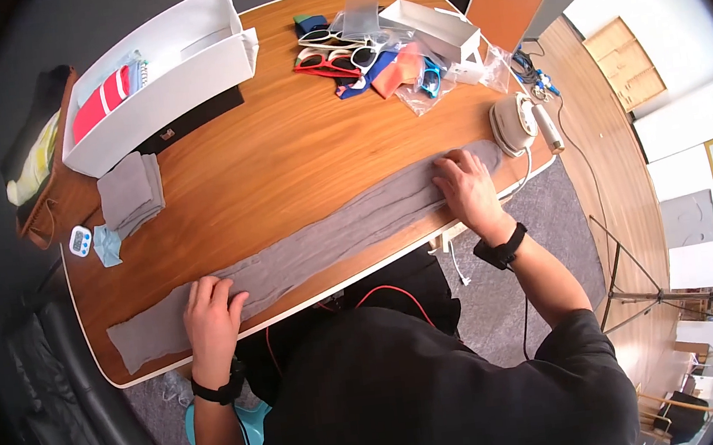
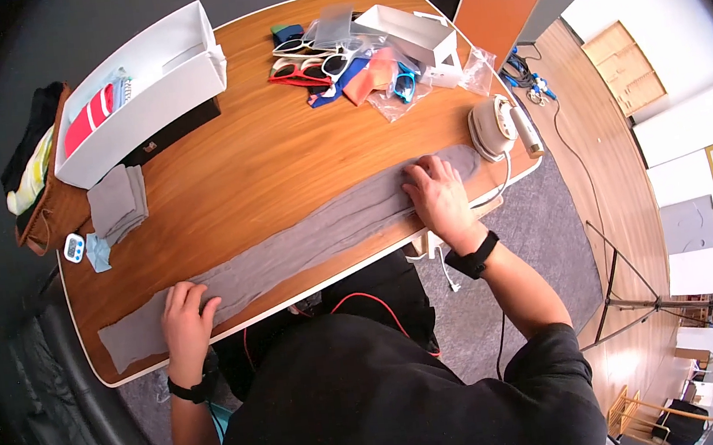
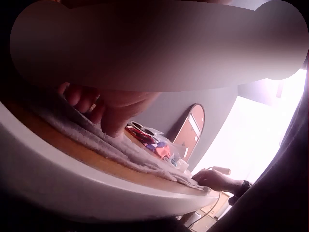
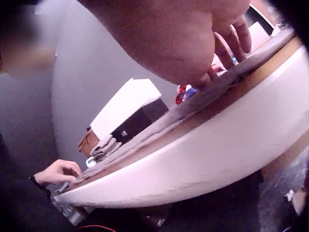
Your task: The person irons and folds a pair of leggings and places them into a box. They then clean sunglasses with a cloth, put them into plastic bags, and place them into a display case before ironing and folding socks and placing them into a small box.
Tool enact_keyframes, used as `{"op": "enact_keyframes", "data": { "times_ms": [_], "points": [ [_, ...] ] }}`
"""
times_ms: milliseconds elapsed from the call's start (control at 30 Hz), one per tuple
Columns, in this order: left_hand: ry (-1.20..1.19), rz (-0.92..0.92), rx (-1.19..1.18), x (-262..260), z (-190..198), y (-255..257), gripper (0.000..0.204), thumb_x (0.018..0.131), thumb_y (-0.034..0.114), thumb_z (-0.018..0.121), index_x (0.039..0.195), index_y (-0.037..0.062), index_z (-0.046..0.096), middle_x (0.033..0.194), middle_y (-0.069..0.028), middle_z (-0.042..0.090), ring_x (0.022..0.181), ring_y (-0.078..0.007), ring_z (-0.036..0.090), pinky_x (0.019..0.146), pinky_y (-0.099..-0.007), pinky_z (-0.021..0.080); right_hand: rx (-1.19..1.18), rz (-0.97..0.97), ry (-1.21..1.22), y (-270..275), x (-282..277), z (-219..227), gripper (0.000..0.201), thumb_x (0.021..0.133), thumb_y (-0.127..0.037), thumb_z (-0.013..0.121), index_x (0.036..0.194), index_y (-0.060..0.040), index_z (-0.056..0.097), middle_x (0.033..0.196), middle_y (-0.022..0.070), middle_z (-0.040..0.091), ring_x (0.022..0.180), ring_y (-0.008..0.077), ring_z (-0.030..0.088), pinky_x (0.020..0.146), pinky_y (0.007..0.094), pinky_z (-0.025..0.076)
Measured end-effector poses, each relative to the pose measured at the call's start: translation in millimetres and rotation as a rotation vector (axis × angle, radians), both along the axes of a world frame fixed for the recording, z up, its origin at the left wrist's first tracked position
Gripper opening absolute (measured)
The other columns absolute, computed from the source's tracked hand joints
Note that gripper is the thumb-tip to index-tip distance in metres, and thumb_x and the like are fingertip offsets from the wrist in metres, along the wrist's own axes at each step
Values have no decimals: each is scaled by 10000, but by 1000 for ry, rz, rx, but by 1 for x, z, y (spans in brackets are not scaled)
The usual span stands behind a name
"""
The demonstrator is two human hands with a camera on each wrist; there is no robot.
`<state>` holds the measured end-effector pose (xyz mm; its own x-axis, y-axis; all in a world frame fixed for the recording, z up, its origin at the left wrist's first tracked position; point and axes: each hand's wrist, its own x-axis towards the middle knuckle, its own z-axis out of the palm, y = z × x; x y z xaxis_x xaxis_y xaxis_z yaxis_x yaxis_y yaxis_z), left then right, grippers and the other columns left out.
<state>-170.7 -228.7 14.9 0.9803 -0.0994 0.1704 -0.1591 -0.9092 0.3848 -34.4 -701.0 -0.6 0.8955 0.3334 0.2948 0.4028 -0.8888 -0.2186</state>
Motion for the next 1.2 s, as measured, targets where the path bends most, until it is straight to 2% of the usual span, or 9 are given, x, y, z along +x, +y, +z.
{"op": "enact_keyframes", "data": {
  "times_ms": [67,300,433,533,567,633,833,1000,1200],
  "points": [
    [11,10,5,0,3,-3,363,815,183,877,1074,-10,712,1100,-140,643,1067,-370,635,894,-455,534,-74,-67,39,-13,3,-5,501,949,-230,766,1401,-63,626,1378,192,591,1230,397,601,1042,498,504],
    [27,49,53,-1,1,-8,584,762,320,917,1190,-11,697,1183,-144,608,1125,-370,592,952,-489,509,-121,-88,49,-41,19,-37,675,1044,-410,654,1609,-91,465,1642,285,404,1503,490,403,1233,539,354],
    [5,96,93,-5,-14,-8,698,760,396,915,1256,-23,657,1288,-176,604,1218,-407,565,1033,-537,473,-184,-117,28,-56,28,-44,749,1053,-512,610,1665,-139,392,1693,292,337,1549,496,343,1258,580,290],
    [-38,162,104,-23,-26,2,928,777,454,912,1455,-50,527,1533,-262,498,1442,-472,445,1200,-593,353,-276,-94,116,-58,24,-25,719,1063,-451,604,1676,-140,393,1729,227,326,1600,446,277,1303,560,214],
    [-8,209,116,-32,-25,5,992,784,483,905,1498,-63,488,1582,-283,461,1492,-486,405,1230,-608,319,-272,-6,-55,-70,27,-45,714,1051,-455,618,1670,-165,414,1717,211,358,1579,451,321,1289,579,247],
    [-25,228,98,-36,-19,8,1040,830,538,863,1555,-74,437,1640,-286,402,1552,-479,335,1262,-624,262,-293,-44,24,-71,39,-52,715,1063,-421,594,1689,-156,376,1738,213,320,1605,445,272,1309,561,210],
    [-62,464,154,-61,-25,78,1035,912,606,763,1578,-98,400,1692,-300,334,1607,-461,254,1283,-630,204,-259,-120,40,-79,36,-49,721,1101,-471,533,1724,-202,289,1788,188,199,1629,446,199,1319,550,162],
    [159,747,209,-78,-62,142,1177,923,766,639,1649,-88,281,1732,-333,225,1632,-466,178,1307,-609,149,-370,-215,40,-87,42,-64,720,1106,-491,519,1728,-223,274,1785,200,194,1630,449,197,1315,555,171],
    [248,746,195,-93,-60,190,1267,881,800,663,1683,-64,200,1764,-314,136,1656,-440,94,1327,-574,86,-376,-208,56,-96,49,-60,728,1107,-529,500,1730,-236,264,1773,217,218,1628,442,201,1310,590,148]
  ]
}}
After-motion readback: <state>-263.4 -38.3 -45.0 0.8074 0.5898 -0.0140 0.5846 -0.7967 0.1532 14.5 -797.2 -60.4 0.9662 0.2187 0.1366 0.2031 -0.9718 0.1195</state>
